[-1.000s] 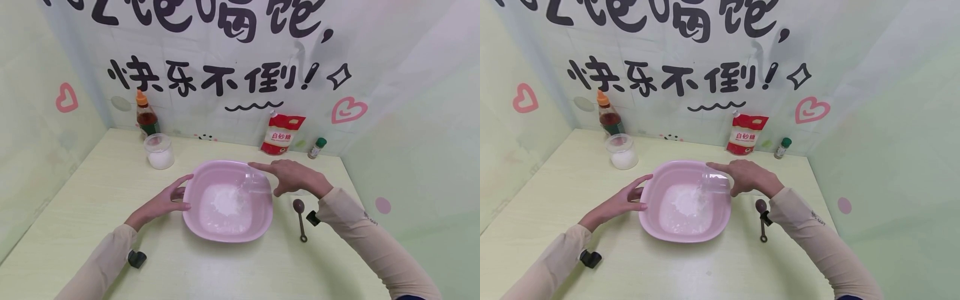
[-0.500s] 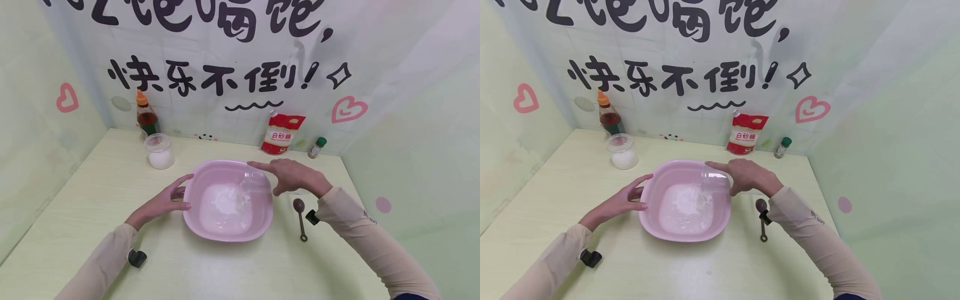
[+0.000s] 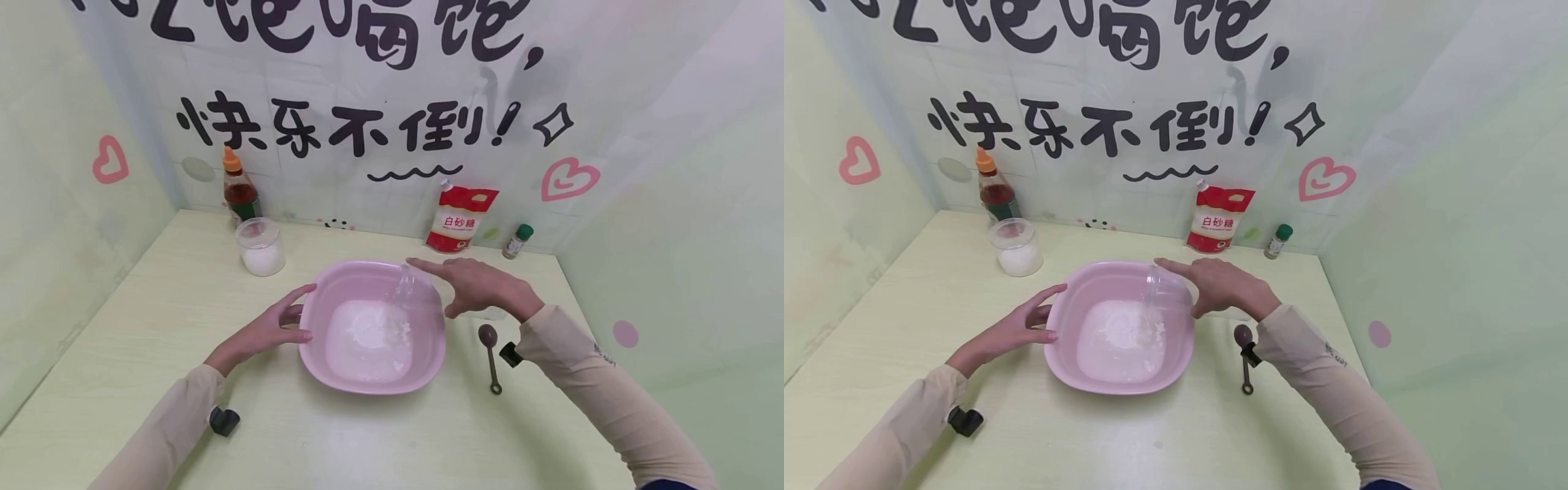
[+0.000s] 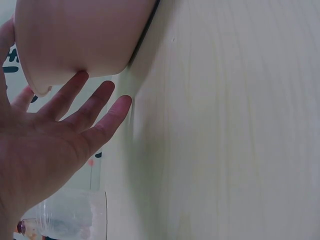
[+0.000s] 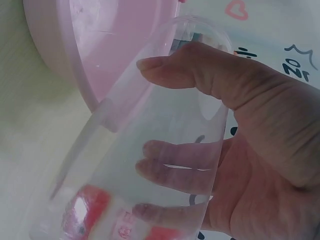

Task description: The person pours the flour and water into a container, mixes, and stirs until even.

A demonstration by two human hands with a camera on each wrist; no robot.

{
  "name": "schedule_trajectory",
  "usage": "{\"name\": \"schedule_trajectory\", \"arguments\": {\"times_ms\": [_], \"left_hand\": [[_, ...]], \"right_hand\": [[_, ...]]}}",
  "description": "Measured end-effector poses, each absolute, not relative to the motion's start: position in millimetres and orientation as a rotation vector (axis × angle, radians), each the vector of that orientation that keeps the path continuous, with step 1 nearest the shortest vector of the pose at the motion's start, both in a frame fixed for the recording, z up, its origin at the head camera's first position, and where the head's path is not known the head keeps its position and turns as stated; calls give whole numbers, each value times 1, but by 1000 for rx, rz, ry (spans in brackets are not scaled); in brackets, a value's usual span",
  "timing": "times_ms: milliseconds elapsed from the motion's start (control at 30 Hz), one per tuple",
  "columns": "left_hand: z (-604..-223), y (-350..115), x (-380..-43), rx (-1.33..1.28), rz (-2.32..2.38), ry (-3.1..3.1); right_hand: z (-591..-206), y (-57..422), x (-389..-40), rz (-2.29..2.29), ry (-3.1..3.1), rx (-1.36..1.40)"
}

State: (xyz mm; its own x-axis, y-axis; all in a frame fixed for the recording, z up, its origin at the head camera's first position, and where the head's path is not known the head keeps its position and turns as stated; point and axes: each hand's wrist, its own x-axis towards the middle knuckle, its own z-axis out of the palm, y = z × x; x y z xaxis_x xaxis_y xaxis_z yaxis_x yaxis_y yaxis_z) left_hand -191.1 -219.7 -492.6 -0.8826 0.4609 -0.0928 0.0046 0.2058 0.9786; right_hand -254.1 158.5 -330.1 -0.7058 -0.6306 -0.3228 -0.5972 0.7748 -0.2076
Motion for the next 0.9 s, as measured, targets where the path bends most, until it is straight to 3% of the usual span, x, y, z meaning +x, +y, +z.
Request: {"name": "schedule_trajectory", "arguments": {"times_ms": [900], "left_hand": [[-491,-219,-190,437,1728,2109]], "right_hand": [[-337,188,-272,-640,2705,-843]]}}
